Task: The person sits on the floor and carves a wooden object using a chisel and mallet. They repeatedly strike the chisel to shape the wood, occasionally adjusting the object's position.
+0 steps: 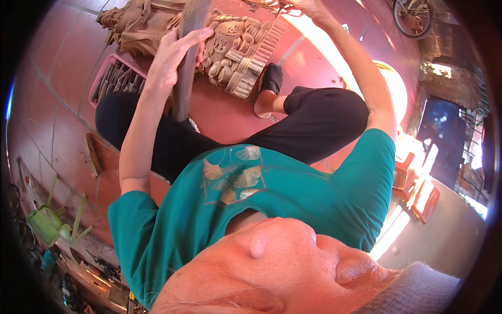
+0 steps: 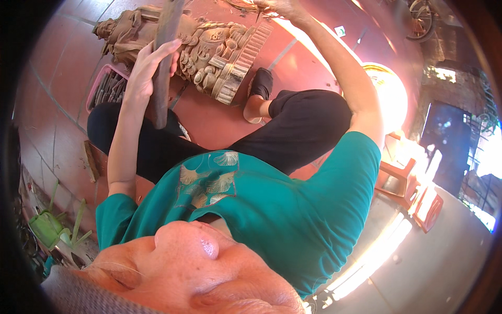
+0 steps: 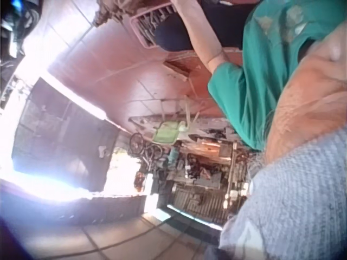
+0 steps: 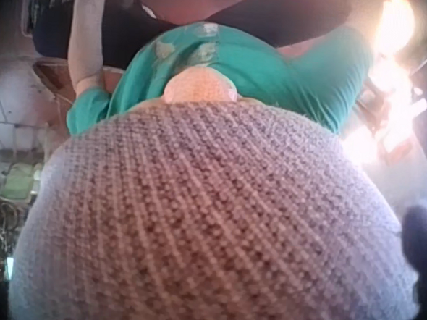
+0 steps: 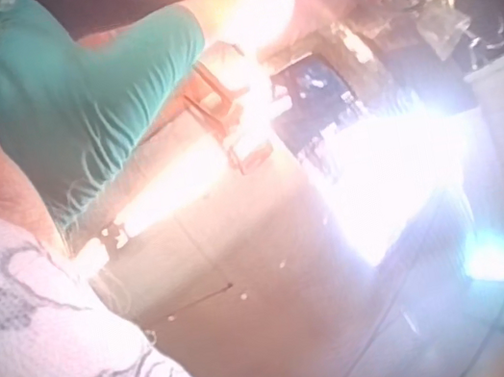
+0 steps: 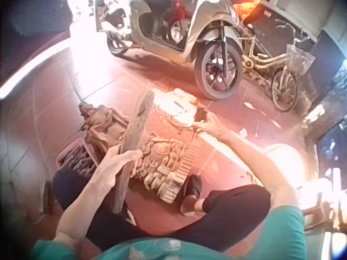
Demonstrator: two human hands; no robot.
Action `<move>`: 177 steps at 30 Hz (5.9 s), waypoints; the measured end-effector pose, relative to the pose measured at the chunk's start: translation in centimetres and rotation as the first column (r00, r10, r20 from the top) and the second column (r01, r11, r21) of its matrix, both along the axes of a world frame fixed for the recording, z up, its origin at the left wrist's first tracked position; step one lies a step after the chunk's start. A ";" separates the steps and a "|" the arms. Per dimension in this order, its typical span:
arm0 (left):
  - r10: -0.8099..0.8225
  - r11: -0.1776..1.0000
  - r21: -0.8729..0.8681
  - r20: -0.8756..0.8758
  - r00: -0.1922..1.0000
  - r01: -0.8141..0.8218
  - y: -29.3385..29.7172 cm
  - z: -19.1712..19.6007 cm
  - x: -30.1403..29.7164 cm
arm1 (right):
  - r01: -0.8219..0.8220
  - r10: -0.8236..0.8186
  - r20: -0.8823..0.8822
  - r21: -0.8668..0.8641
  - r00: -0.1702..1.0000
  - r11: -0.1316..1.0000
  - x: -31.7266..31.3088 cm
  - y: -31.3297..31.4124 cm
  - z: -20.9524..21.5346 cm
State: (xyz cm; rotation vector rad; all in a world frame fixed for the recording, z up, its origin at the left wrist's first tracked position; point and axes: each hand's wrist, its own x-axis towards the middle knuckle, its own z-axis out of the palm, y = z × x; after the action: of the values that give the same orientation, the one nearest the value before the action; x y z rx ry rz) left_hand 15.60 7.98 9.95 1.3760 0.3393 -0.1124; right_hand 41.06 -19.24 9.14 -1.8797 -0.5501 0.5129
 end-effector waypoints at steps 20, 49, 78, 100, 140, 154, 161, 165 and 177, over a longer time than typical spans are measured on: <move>-0.144 0.972 0.184 -0.009 0.990 0.143 -1.8 -0.2 7.8 | -0.007 -0.015 0.263 0.085 0.965 0.996 1.1 -0.8 -9.5; -0.408 0.786 0.579 0.226 0.884 0.215 -4.8 -3.7 14.1 | -0.033 0.103 0.310 -0.225 0.945 0.974 2.6 -1.4 -10.7; -0.299 0.870 0.470 0.258 0.919 0.151 -4.9 2.5 10.7 | -0.132 0.151 0.277 -0.087 0.949 0.987 0.0 -1.2 -9.5; -0.379 0.835 0.461 0.091 0.921 0.299 -4.7 -4.6 12.5 | -0.050 0.140 0.406 -0.224 0.903 0.973 1.4 -0.7 -12.1; -0.348 0.768 0.611 0.146 0.926 0.192 -4.3 -2.9 10.1 | -0.090 0.210 0.524 -0.246 0.825 0.965 0.2 -1.0 -11.7; -0.357 0.779 0.592 0.149 0.922 0.206 -4.4 -0.7 9.5 | -0.117 0.136 0.377 -0.072 0.916 0.990 -0.7 -1.7 -10.8; -0.413 0.747 0.631 0.191 0.890 0.212 -3.9 -5.4 10.6 | 0.012 0.161 0.521 -0.312 0.838 0.950 -1.9 -0.4 -9.4; -0.391 0.752 0.626 0.175 0.904 0.204 -4.8 -3.0 10.1 | -0.071 0.169 0.490 -0.212 0.855 0.975 -0.5 -1.9 -11.3; -0.372 0.772 0.602 0.170 0.912 0.203 -4.5 -3.9 10.0 | -0.049 0.131 0.476 -0.182 0.870 0.982 -1.3 -1.8 -11.2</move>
State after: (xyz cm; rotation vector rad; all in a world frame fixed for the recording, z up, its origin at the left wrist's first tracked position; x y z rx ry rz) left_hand 25.65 3.49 6.03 2.0205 -0.1051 -0.0693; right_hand 39.73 -21.06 -2.11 -2.1602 -0.9560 0.1360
